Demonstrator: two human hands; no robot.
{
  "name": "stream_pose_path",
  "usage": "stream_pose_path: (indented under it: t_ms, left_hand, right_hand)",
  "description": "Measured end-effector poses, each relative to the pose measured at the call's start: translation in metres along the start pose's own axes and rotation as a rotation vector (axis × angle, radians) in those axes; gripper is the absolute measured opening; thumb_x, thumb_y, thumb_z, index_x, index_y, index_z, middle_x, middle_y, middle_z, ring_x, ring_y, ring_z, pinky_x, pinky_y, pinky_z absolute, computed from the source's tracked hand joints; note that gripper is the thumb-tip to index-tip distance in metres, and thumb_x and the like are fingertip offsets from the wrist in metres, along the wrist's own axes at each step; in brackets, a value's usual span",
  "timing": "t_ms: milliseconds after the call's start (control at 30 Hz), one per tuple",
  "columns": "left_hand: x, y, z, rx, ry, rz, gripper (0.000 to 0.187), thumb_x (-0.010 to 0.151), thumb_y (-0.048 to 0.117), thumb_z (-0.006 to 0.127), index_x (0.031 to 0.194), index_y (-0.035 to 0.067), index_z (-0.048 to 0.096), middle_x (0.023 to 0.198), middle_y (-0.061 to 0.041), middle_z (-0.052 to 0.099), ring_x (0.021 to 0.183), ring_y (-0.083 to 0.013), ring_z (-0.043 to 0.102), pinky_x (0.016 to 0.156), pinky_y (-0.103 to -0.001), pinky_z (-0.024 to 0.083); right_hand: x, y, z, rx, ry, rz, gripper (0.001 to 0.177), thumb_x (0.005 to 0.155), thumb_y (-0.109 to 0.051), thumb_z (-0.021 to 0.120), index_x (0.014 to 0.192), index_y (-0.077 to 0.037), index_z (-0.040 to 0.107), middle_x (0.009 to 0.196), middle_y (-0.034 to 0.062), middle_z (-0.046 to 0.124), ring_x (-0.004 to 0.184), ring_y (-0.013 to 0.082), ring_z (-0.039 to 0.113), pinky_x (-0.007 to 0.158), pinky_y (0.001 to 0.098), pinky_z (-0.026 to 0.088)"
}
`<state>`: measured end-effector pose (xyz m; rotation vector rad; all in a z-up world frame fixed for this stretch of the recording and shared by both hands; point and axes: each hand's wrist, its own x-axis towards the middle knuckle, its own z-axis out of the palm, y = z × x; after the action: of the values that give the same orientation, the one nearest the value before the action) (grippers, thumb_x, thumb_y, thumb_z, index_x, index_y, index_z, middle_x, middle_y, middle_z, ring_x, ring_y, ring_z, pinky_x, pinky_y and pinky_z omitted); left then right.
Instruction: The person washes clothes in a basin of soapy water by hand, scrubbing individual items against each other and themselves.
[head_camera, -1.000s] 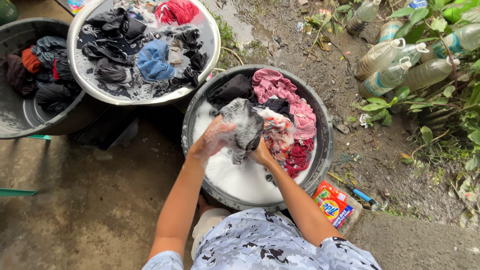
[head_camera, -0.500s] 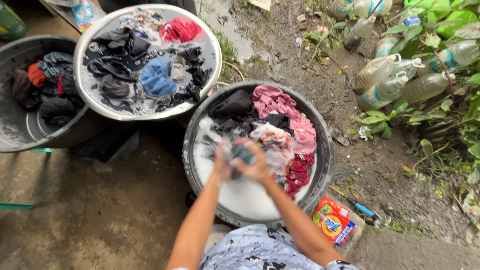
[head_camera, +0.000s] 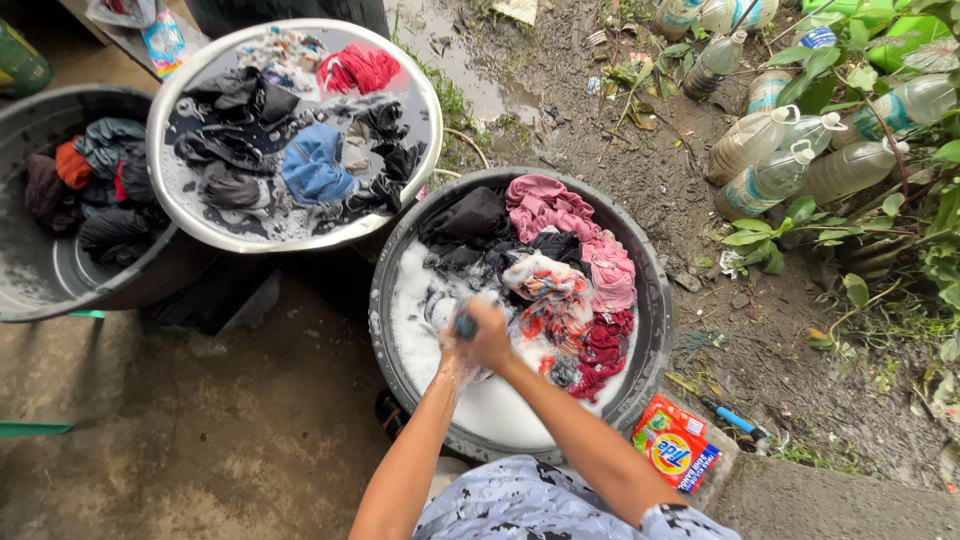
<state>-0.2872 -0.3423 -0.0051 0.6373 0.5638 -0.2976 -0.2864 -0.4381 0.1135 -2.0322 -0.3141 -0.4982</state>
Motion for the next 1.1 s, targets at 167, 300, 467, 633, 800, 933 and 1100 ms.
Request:
stream_pose_path:
  t_ms: [167,300,467,633,800,933,1100]
  left_hand:
    - [-0.012,0.002,-0.006,-0.070,0.000,-0.194,0.060,0.091,0.060,0.035,0.130,0.022,0.058,0.114,-0.005,0.069,0.107,-0.0253,0.064,0.090,-0.048,0.051]
    - [-0.008,-0.008,0.010,0.487,0.185,0.144,0.068,0.102,0.058,0.053,0.131,-0.002,0.066,0.128,-0.012,0.067,0.118,-0.0223,0.060,0.101,-0.042,0.050]
    - [-0.015,0.001,0.016,0.247,0.033,0.025,0.064,0.101,0.057,0.050,0.125,0.001,0.067,0.116,-0.006,0.066,0.107,-0.0178,0.058,0.090,-0.042,0.048]
    - [-0.045,0.011,0.030,0.651,0.181,-0.029,0.060,0.101,0.057,0.047,0.120,0.003,0.068,0.104,-0.001,0.065,0.097,-0.0134,0.056,0.079,-0.042,0.047]
    - [-0.060,0.017,0.036,0.747,-0.160,0.265,0.064,0.091,0.057,0.060,0.118,0.001,0.074,0.112,-0.003,0.077,0.102,-0.0105,0.068,0.088,-0.029,0.055]
    - [-0.070,0.020,0.017,0.939,0.021,0.043,0.065,0.090,0.054,0.065,0.119,-0.003,0.072,0.109,-0.013,0.076,0.095,-0.0188,0.069,0.084,-0.035,0.055]
    - [-0.068,0.013,-0.003,1.105,0.131,-0.058,0.073,0.091,0.058,0.072,0.129,-0.002,0.058,0.121,-0.014,0.068,0.107,-0.0221,0.066,0.095,-0.038,0.052]
  right_hand:
    - [-0.003,-0.028,-0.013,0.146,-0.081,-0.228,0.040,0.065,-0.007,0.084,0.097,-0.003,0.062,0.090,0.0150,0.062,0.082,0.0346,0.064,0.074,0.0381,0.051]
    - [0.030,-0.052,-0.026,0.248,0.174,0.073,0.045,0.082,-0.008,0.079,0.119,-0.003,0.054,0.096,0.0087,0.067,0.089,0.0266,0.068,0.082,0.0341,0.054]
    - [0.006,-0.077,-0.018,0.156,-0.018,-0.283,0.020,0.077,-0.007,0.077,0.093,-0.003,0.065,0.088,0.0135,0.068,0.082,0.0312,0.068,0.073,0.0383,0.053]
    - [0.032,-0.014,-0.011,-0.055,-0.025,-0.012,0.021,0.095,-0.020,0.069,0.086,-0.002,0.063,0.084,0.0185,0.065,0.079,0.0392,0.063,0.069,0.0441,0.049]
    - [0.026,0.032,-0.069,-0.229,-0.509,-0.179,0.026,0.088,-0.029,0.072,0.095,-0.006,0.062,0.092,0.0185,0.064,0.092,0.0393,0.061,0.081,0.0496,0.048]
    - [0.034,0.025,-0.121,-0.269,-0.736,-0.285,0.037,0.080,-0.032,0.080,0.104,-0.009,0.063,0.096,0.0173,0.064,0.094,0.0394,0.062,0.080,0.0512,0.047]
    - [0.077,0.020,-0.126,-0.645,-1.066,-0.305,0.045,0.072,-0.023,0.079,0.114,-0.017,0.064,0.106,0.0137,0.064,0.099,0.0358,0.064,0.081,0.0508,0.050]
